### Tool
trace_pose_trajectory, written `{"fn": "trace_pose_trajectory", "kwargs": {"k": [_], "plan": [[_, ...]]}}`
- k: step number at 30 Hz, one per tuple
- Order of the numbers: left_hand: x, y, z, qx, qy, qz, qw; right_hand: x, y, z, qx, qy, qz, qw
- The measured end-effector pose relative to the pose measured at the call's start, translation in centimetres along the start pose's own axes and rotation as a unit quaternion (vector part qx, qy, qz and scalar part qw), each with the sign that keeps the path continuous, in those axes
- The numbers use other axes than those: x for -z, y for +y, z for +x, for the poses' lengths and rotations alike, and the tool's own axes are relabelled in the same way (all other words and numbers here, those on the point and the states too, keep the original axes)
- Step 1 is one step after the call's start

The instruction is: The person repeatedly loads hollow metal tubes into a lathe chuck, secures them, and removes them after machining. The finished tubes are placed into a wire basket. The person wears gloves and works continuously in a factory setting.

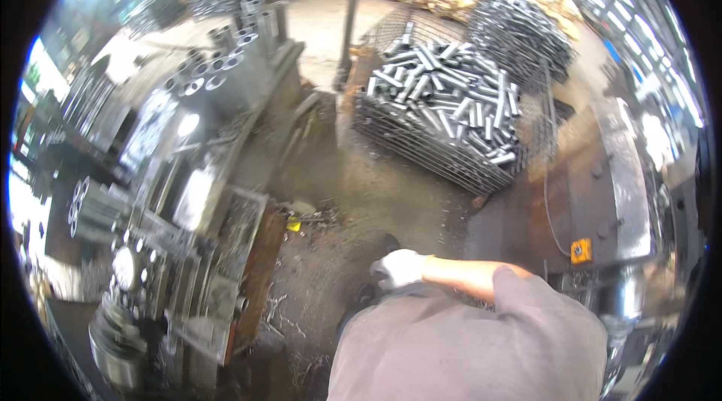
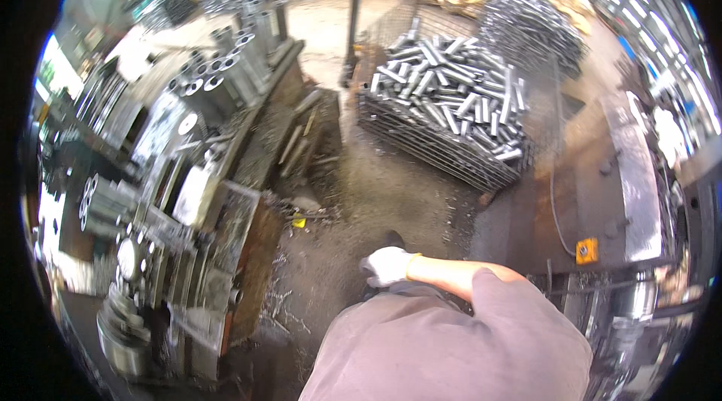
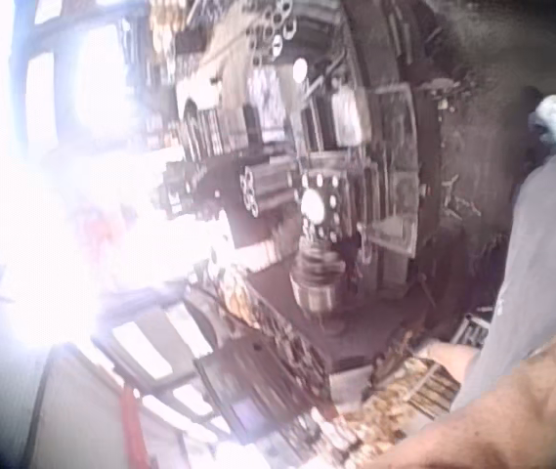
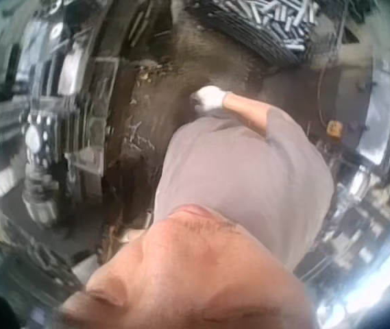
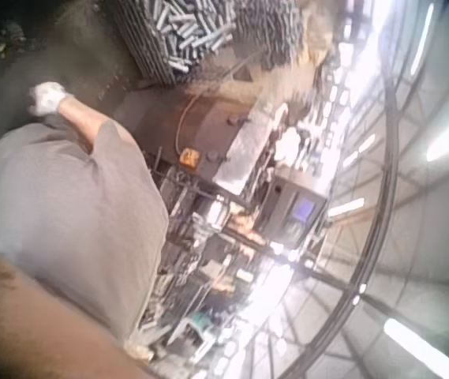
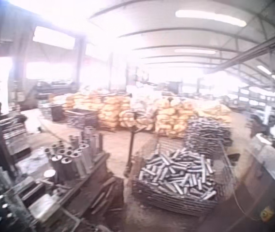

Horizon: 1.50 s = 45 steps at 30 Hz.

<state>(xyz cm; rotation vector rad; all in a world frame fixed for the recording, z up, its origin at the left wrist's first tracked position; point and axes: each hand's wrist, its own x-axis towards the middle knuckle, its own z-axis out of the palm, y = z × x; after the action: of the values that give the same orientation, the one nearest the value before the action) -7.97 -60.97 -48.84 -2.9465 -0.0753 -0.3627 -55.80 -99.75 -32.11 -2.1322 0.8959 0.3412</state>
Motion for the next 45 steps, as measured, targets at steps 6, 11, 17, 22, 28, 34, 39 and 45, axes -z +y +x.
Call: {"fn": "trace_pose_trajectory", "kwargs": {"k": [6,11,17,22,28,34,39,45], "plan": [[-2.4,19.6,-10.5,-0.037,-0.427,-0.397,0.812,3.9,7.8,1.1,-0.049,0.044,0.037,0.997],[-2.6,31.1,-19.0,0.105,-0.653,-0.447,0.602,9.7,21.6,0.7,-0.135,0.154,0.108,0.973],[13.8,56.9,-34.6,-0.159,-0.712,-0.415,0.544,21.2,46.7,3.7,-0.233,0.298,0.120,0.918],[20.4,71.9,-46.9,-0.322,-0.714,-0.288,0.552,37.3,67.2,11.1,-0.300,0.370,0.218,0.852],[23.4,80.0,-52.7,-0.304,-0.727,-0.250,0.562,45.7,89.2,20.7,-0.131,0.485,0.764,0.405],[24.2,82.0,-51.1,-0.209,-0.687,-0.162,0.677,48.9,95.7,25.9,-0.052,0.483,0.835,0.260],[24.4,81.0,-50.3,-0.183,-0.676,-0.144,0.699,50.2,96.3,27.1,-0.022,0.505,0.855,0.118],[22.2,82.0,-51.0,-0.243,-0.700,-0.169,0.650,51.4,91.0,27.4,-0.101,0.546,0.820,0.136]]}}
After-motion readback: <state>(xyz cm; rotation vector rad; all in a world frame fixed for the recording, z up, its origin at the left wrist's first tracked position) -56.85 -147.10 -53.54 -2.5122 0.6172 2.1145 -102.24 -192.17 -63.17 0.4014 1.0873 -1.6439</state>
